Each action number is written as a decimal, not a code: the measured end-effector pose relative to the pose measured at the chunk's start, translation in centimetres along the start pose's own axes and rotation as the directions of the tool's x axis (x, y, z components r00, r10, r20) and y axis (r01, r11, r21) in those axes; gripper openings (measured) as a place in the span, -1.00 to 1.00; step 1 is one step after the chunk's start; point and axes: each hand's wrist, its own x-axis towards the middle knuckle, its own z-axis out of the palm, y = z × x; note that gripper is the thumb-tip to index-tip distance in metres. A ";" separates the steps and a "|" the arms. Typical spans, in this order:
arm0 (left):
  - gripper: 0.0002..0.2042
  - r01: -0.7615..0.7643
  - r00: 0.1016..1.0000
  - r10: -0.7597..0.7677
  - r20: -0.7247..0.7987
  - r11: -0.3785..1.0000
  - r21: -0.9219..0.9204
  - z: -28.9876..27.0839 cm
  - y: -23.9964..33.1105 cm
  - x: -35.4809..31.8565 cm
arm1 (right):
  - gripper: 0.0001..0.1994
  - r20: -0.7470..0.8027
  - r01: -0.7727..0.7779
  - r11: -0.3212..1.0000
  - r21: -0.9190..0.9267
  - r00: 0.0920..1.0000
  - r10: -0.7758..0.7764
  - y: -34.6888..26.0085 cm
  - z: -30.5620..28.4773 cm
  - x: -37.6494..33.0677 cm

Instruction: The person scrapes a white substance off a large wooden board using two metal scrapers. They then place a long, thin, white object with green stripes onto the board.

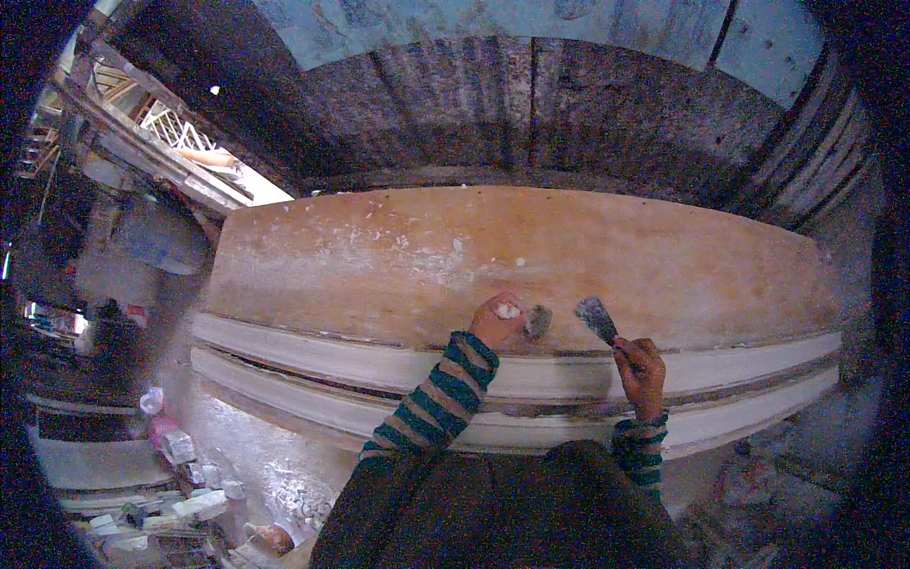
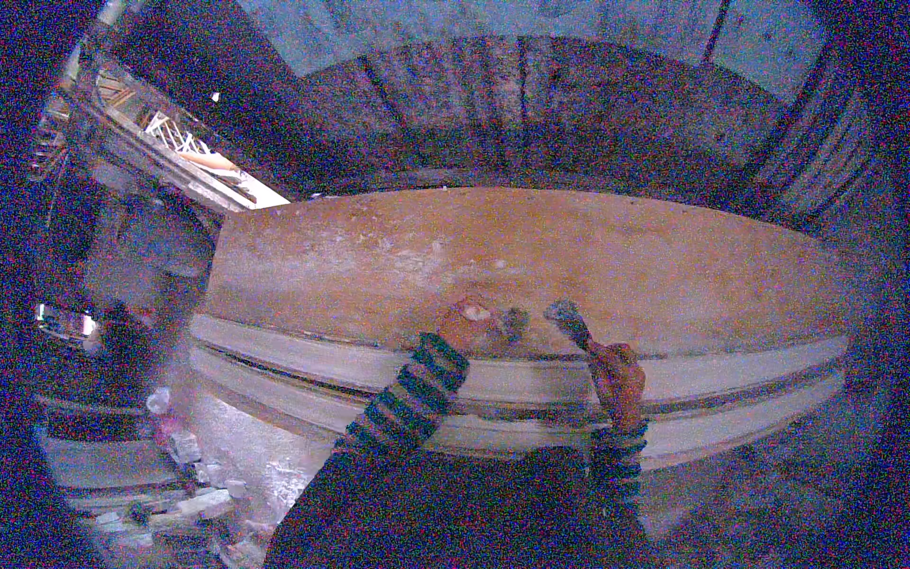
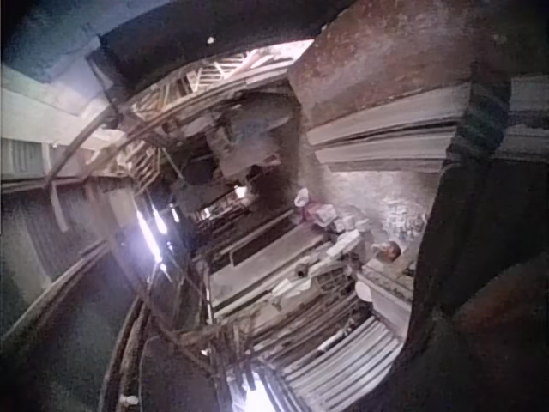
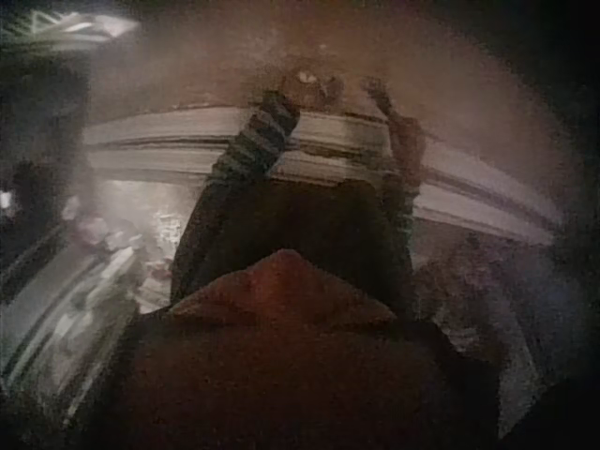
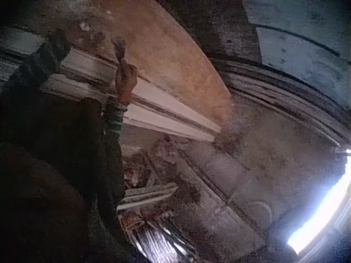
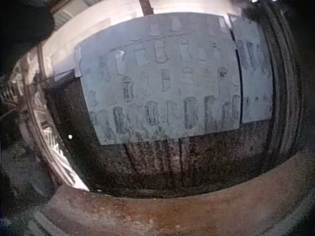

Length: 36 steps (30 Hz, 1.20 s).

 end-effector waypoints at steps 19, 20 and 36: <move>-0.85 -0.083 0.811 0.330 -0.483 0.882 0.464 -31.5 5.4 -3.8 | -0.77 0.604 0.183 0.908 -0.378 0.792 0.092 5.3 -0.4 4.8; -0.85 -0.194 0.795 0.265 -0.545 0.963 0.185 -30.8 4.4 -4.7 | -0.78 0.651 0.199 0.897 -0.395 0.749 0.120 5.8 -0.4 6.0; -0.83 -0.309 0.634 0.103 -0.767 0.942 -0.129 -26.0 -5.3 -7.1 | -0.75 0.703 0.263 0.952 -0.159 0.707 -0.078 4.9 7.9 6.7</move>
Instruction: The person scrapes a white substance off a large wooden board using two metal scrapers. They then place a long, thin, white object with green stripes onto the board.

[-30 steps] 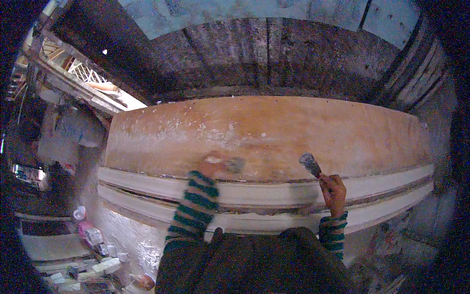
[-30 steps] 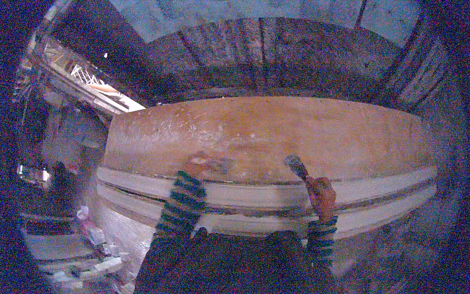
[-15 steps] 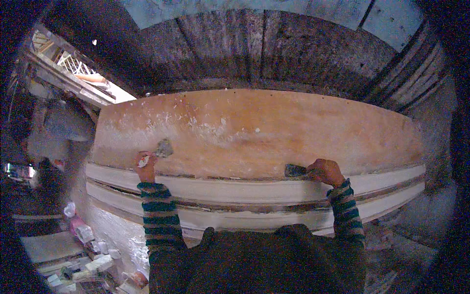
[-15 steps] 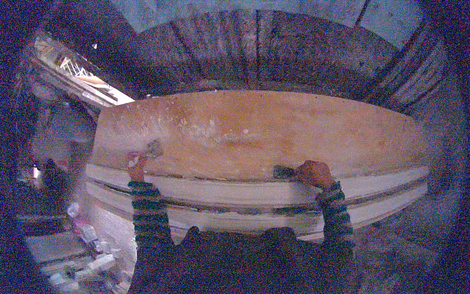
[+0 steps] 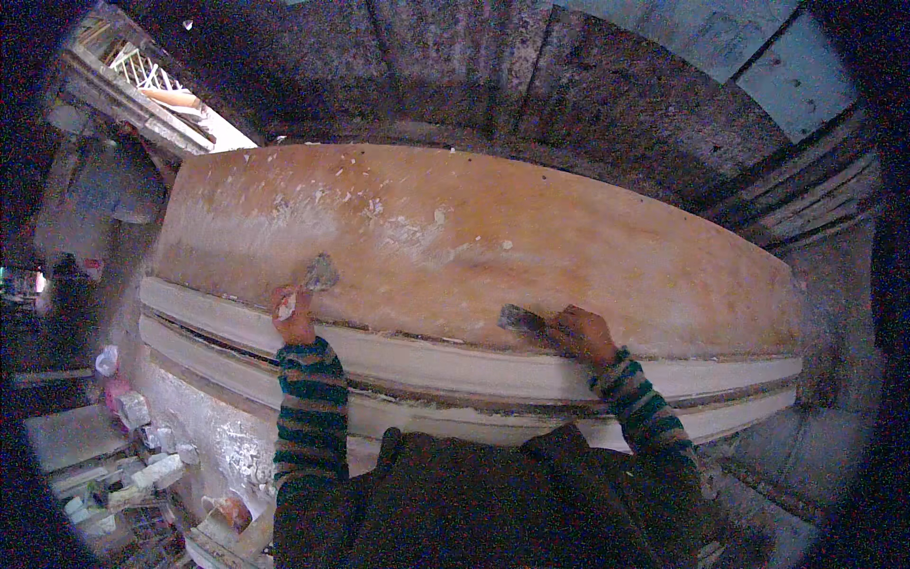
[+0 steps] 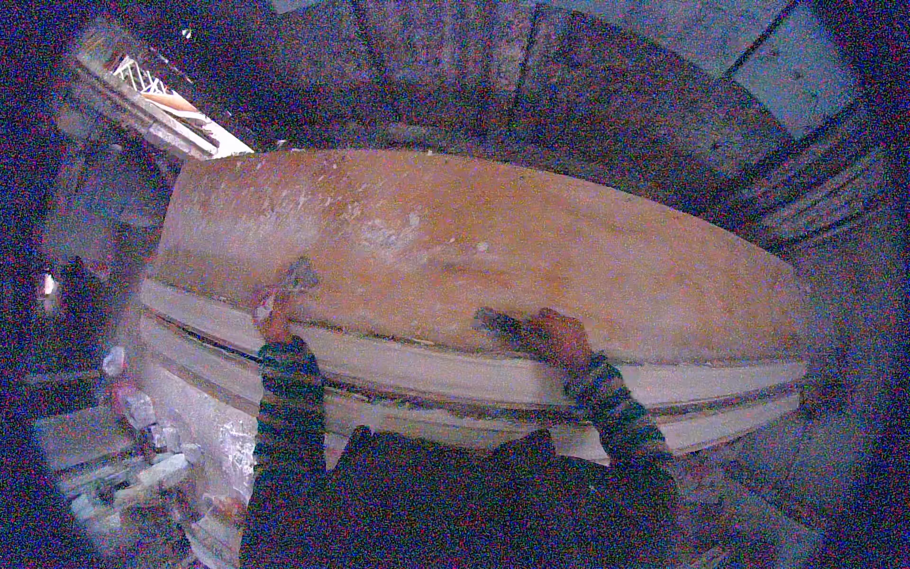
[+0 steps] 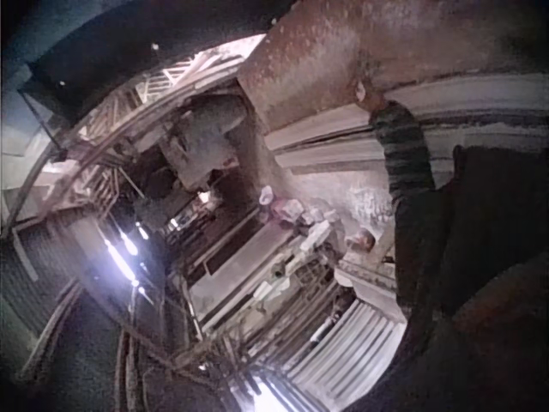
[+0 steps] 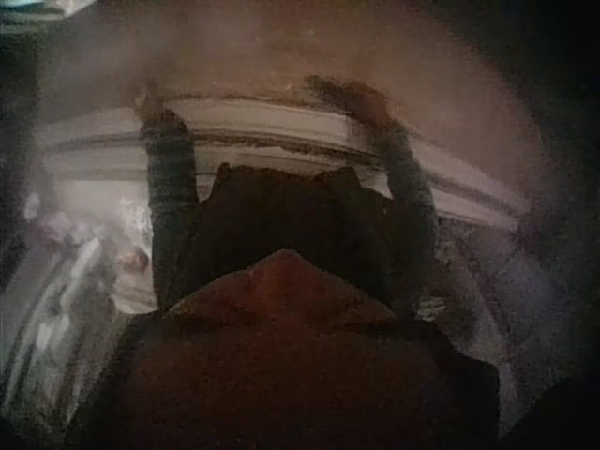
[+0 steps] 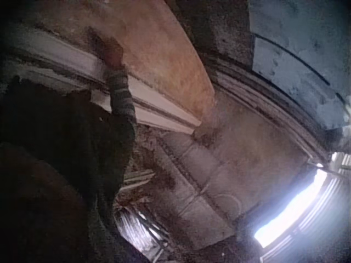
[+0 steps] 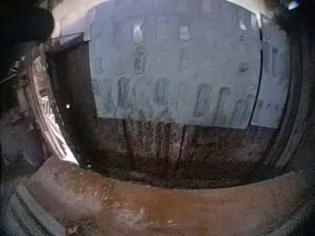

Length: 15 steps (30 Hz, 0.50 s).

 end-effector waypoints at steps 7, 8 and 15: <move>-0.81 -0.055 0.997 0.067 -0.033 0.955 0.290 1.7 1.7 0.4 | -0.72 0.074 -0.047 0.999 -0.013 0.996 0.047 -8.8 -2.0 6.0; -0.81 0.113 0.993 -0.101 -0.066 0.971 0.210 2.4 3.2 0.0 | -0.70 0.131 -0.059 0.998 -0.019 0.989 0.061 -9.5 -4.3 5.4; -0.76 0.257 0.963 -0.268 0.026 0.883 -0.393 -2.0 -2.0 0.6 | -0.76 -0.009 0.062 0.995 -0.077 0.998 -0.063 -0.7 -2.1 0.1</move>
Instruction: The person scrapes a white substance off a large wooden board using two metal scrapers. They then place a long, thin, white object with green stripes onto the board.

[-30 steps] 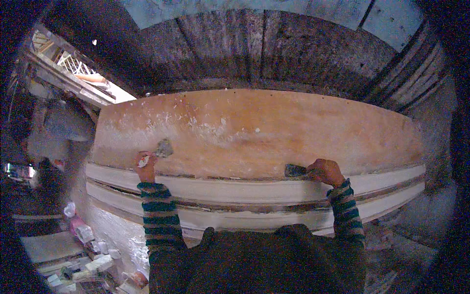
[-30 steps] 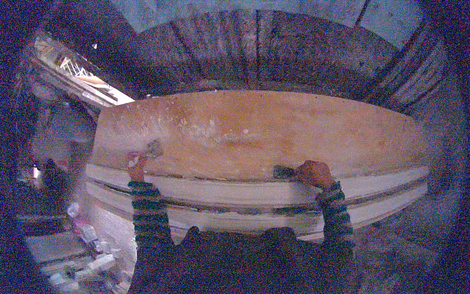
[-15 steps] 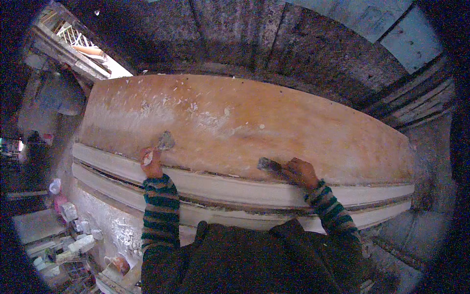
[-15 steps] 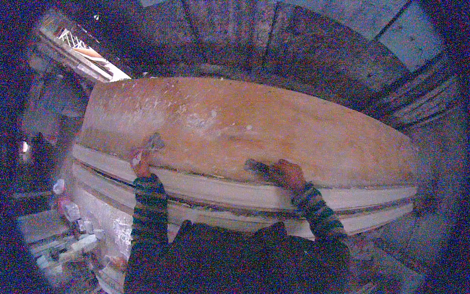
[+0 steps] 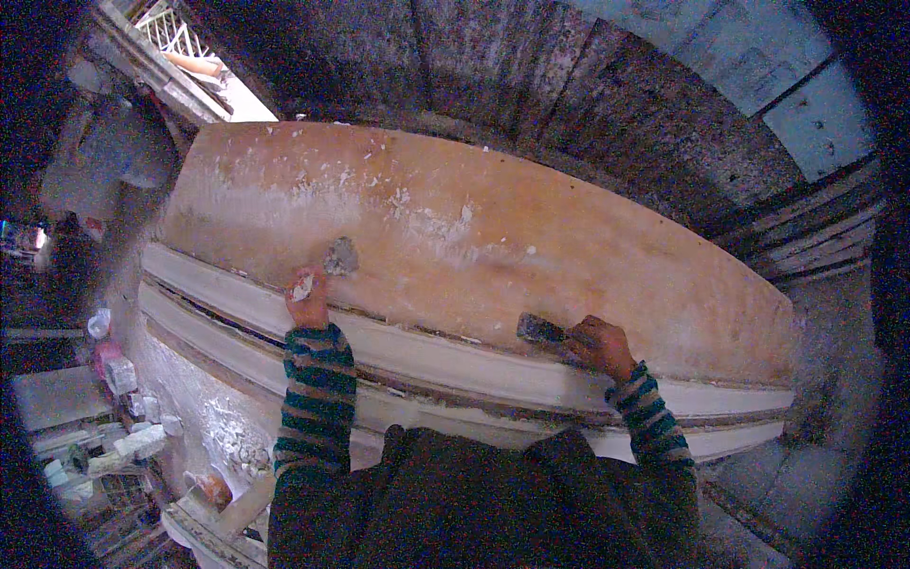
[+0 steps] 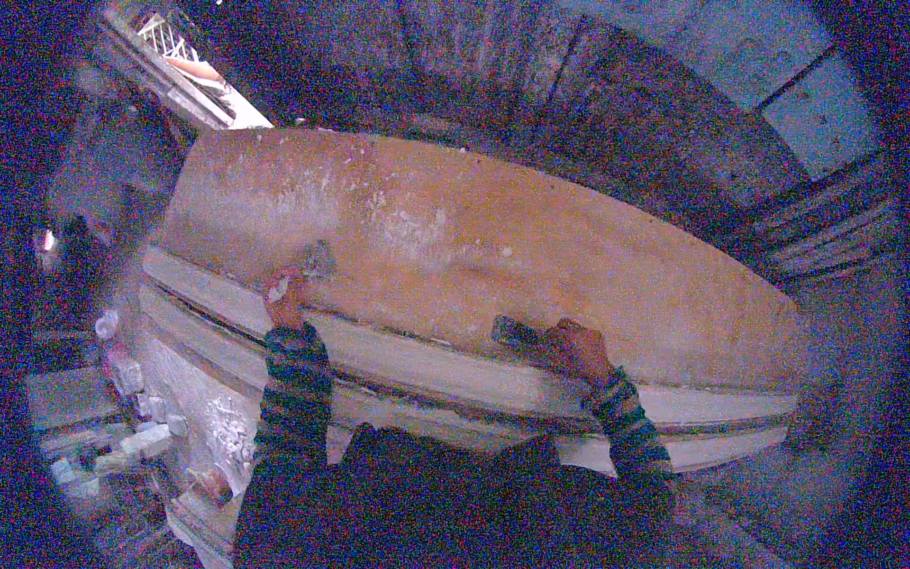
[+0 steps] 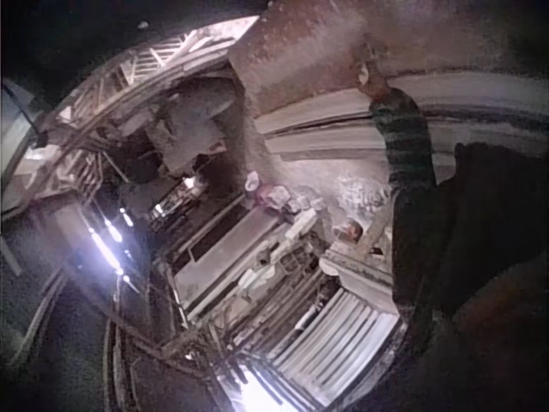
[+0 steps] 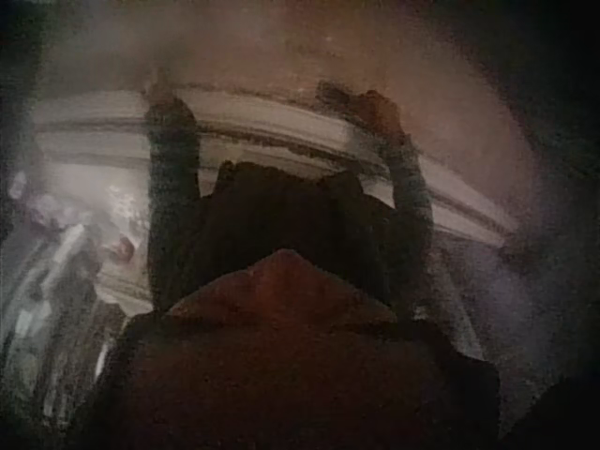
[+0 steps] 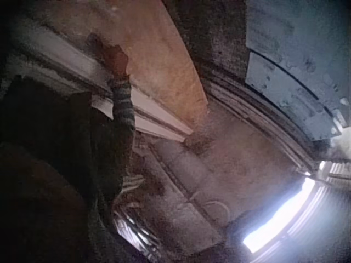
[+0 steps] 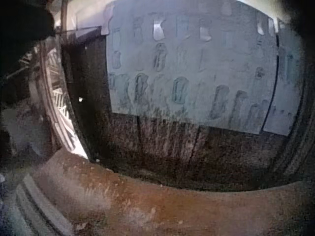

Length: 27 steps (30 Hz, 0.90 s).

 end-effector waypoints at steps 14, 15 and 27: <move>-0.78 -0.165 0.982 0.187 -0.012 0.897 0.411 5.8 2.8 -2.7 | -0.78 0.016 -0.058 0.983 0.175 0.998 0.056 -2.9 1.2 1.6; -0.78 -0.193 0.978 0.210 0.004 0.891 0.411 5.4 2.5 -2.6 | -0.78 0.032 -0.062 0.988 0.140 0.998 0.058 -3.2 0.9 1.9; -0.81 -0.212 0.977 0.202 0.075 0.851 0.480 4.9 2.4 -2.2 | -0.64 0.054 -0.121 0.967 0.223 0.992 0.111 -4.0 1.3 1.4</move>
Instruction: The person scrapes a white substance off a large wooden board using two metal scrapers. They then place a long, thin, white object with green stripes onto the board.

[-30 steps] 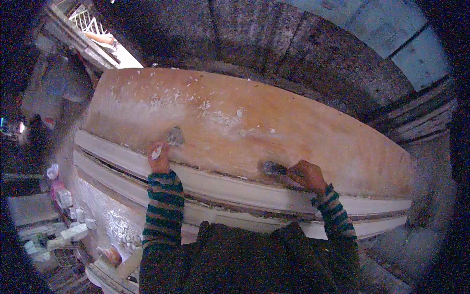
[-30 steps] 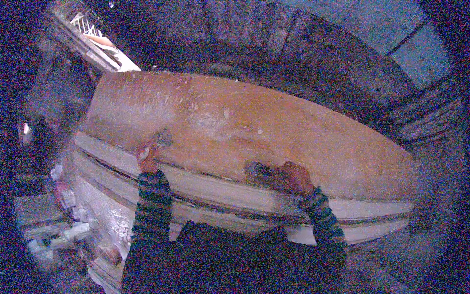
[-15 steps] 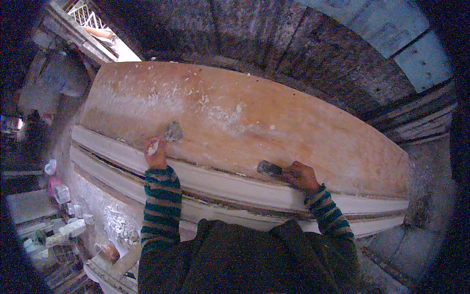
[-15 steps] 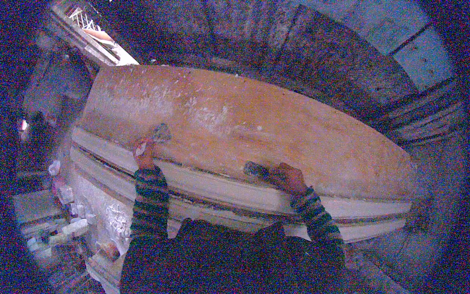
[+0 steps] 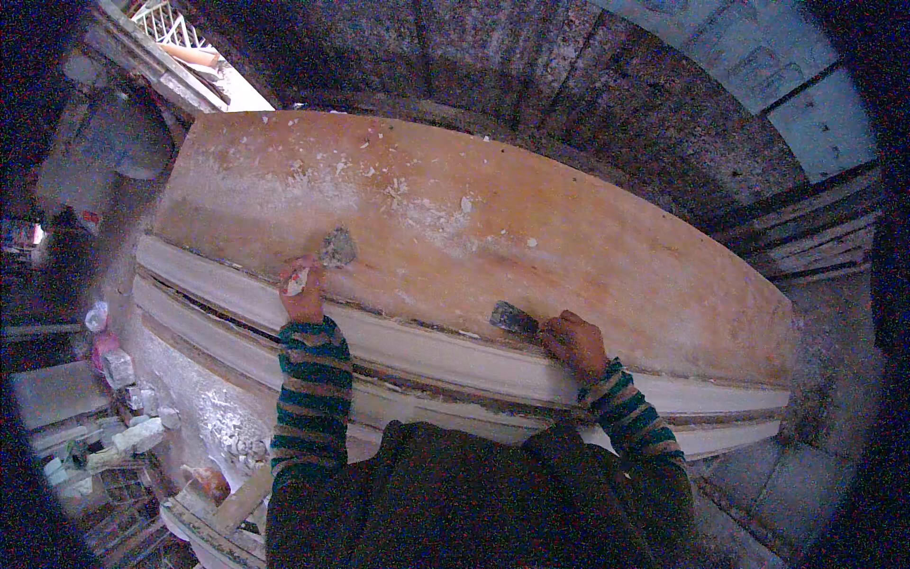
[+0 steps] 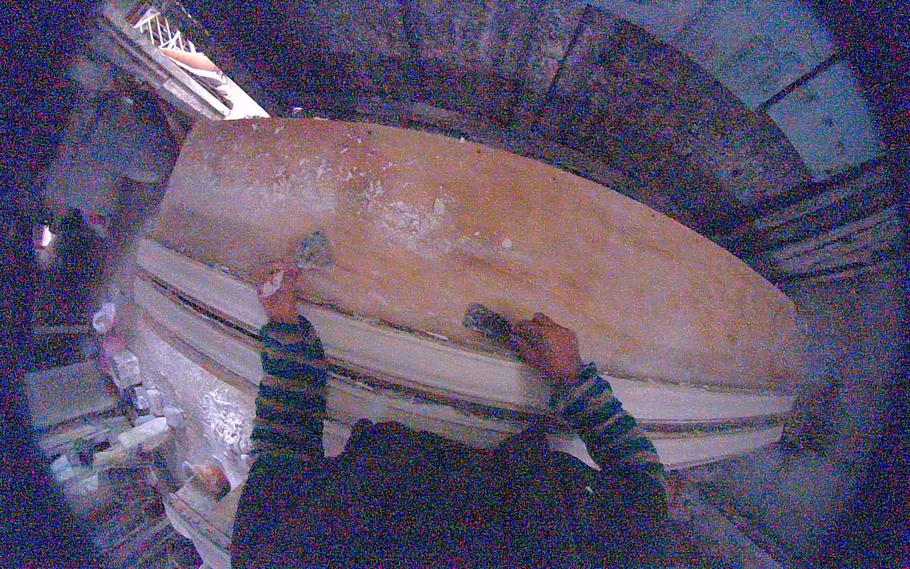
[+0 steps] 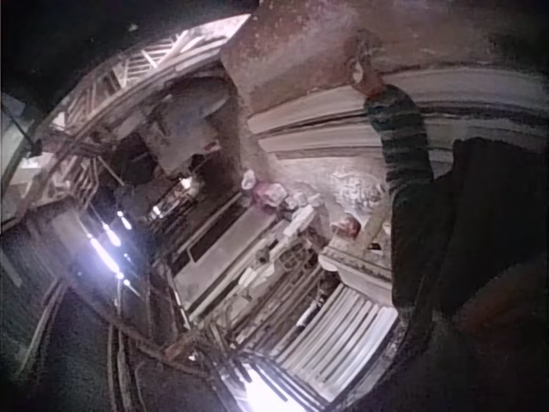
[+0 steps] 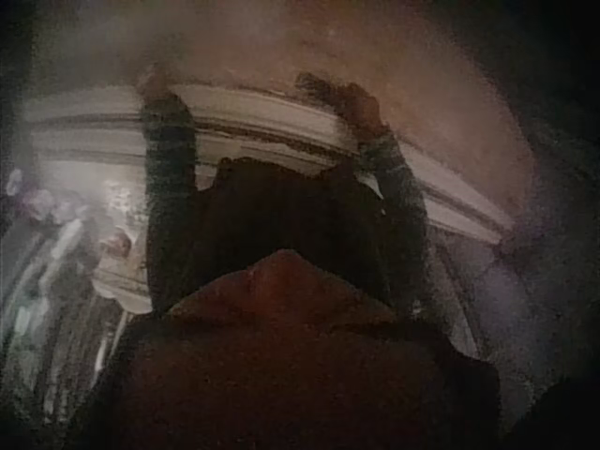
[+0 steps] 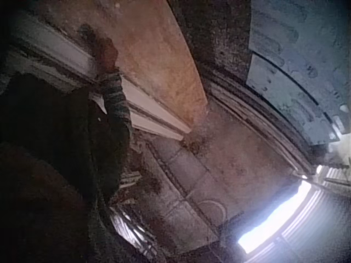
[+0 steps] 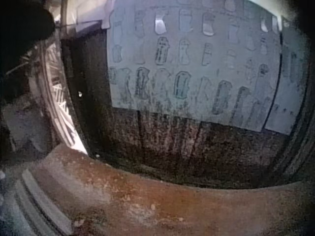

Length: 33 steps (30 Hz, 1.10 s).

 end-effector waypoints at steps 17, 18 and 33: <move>-0.74 -0.055 0.998 0.054 -0.012 0.992 -0.109 -2.3 -4.1 0.4 | -0.68 0.073 0.030 0.988 -0.149 0.997 -0.019 -0.2 -1.5 0.0; -0.71 -0.012 1.000 0.010 -0.025 0.997 -0.071 -2.0 -4.2 0.3 | -0.68 0.084 0.031 0.990 -0.136 0.996 -0.020 -0.3 -1.2 0.3; -0.84 -0.031 0.998 0.027 -0.049 0.997 -0.072 1.0 1.5 -0.3 | -0.72 -0.011 0.097 0.995 -0.038 0.995 -0.097 -6.7 1.6 5.0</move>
